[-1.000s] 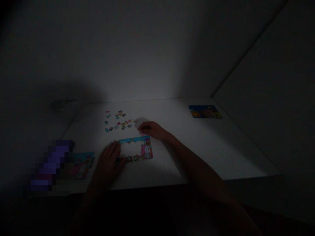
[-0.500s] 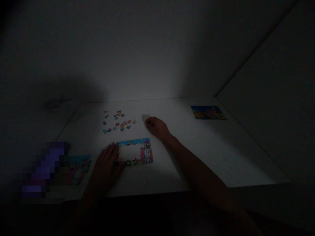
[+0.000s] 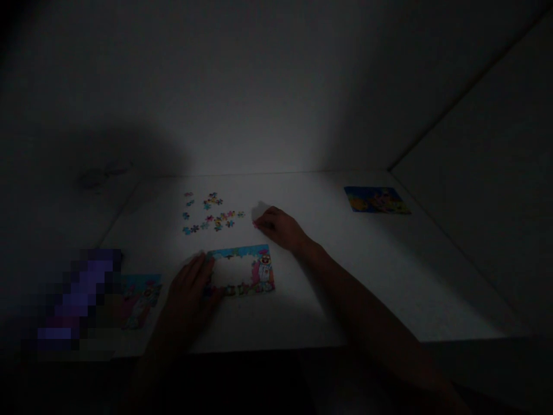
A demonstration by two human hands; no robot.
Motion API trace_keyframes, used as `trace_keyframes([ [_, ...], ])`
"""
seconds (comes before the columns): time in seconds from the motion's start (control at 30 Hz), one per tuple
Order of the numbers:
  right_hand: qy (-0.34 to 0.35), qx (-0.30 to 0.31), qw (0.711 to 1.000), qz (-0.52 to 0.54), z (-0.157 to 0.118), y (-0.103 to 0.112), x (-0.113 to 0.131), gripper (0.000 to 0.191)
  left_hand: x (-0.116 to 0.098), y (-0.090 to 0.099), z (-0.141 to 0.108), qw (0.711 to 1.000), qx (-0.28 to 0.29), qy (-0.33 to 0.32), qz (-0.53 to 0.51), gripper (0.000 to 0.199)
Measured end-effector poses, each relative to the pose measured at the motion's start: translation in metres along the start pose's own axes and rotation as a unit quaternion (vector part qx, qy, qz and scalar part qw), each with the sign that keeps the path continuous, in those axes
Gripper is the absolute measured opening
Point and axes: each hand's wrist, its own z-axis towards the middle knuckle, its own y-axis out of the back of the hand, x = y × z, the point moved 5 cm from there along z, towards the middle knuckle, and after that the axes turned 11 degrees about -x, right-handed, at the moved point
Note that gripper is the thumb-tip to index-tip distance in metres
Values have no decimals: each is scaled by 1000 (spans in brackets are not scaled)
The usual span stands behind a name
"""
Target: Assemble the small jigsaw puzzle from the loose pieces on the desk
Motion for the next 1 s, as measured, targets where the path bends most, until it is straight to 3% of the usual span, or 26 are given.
trace_keyframes([
  [0.43,105,37,994,-21,6,-35,31,30,0,1,0,999,33,29,-19,56],
  [0.7,19,-2,997,71,3,-16,5,28,2,-1,-2,1000,10,18,-21,55],
  [1.0,82,32,996,-10,10,-31,23,25,3,-2,-1,1000,4,6,-22,56],
])
